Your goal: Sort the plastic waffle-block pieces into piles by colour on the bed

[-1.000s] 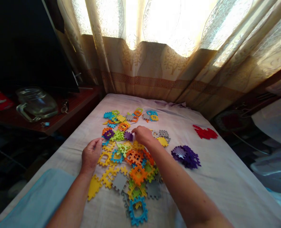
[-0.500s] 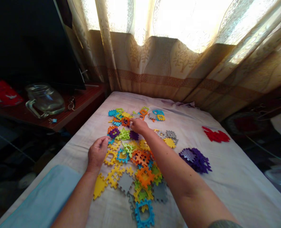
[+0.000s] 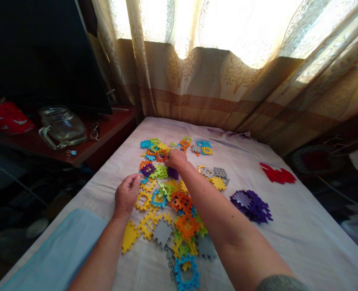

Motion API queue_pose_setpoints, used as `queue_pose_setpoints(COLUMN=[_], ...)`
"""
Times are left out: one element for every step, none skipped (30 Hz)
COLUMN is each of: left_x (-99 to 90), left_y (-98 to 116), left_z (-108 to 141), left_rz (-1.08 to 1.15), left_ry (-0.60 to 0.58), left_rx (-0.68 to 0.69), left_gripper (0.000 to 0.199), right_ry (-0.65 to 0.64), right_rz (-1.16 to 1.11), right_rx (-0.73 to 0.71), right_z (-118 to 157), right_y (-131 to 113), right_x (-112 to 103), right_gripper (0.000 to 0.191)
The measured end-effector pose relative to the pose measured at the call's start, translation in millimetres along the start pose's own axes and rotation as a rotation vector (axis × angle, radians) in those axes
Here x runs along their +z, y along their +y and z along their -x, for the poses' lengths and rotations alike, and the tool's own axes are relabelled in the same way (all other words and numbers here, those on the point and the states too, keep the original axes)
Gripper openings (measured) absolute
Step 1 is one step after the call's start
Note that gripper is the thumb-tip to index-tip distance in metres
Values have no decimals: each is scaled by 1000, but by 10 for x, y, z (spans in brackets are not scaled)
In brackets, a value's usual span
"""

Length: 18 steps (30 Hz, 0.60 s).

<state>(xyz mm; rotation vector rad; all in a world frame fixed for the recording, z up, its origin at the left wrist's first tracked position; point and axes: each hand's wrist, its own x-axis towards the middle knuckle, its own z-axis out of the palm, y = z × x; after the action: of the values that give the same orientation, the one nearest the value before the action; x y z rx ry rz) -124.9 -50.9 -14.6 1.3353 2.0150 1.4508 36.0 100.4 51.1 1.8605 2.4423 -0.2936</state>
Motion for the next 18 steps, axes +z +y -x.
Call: queue_pose_setpoints(left_x=[-1,-2,-2,-3,-3,-3,-4,-5,-5,-5,-5,-3,-1,1,3,3,3,2], left_y=[4,6,8,10,10,10,9,8,6,3,-1,-6,-11,-17,-22,-26,-27,-26], left_z=[0,1,1,1,1,0,-2,-4,-7,-9,-12,-15,-18,-21,-23,-25,-25,-26], left_rz=[1,3,4,5,4,3,1,-1,-5,-8,-10,-11,-11,-11,-12,-15,-19,-24], left_ry=[-1,-2,-3,-5,-5,-5,-3,-2,-2,0,0,2,4,6,8,11,12,13], left_rx=[0,-1,-1,-2,-4,-4,-3,-1,2,3,2,-2,-6,-10,-11,-9,-7,-6], left_gripper=[39,40,40,41,41,42,42,42,42,42,42,42,43,43,43,43,43,43], right_ry=[1,1,2,2,4,8,11,14,18,23,29,41,57,78,101,125,143,161], right_rz=[10,19,29,39,51,60,64,58,45,23,-4,-23,-38,-45,-42,-40,-35,-28], right_rx=[12,25,37,51,65,80,97,115,136,158,181,205,231,258,291,335,377,420], right_z=[16,40,75,120,178,248,332,431,546,674,816,968,1125,1284,1437,1580,1707,1816], right_y=[35,80,136,202,279,366,464,570,685,808,938,1073,1213,1354,1494,1631,1759,1876], right_x=[-18,-41,-67,-96,-125,-151,-172,-187,-194,-194,-186,-173,-155,-134,-111,-89,-69,-52], right_gripper=[42,41,40,39,38,37,36,36,36,36,36,37,38,37,38,38,40,41])
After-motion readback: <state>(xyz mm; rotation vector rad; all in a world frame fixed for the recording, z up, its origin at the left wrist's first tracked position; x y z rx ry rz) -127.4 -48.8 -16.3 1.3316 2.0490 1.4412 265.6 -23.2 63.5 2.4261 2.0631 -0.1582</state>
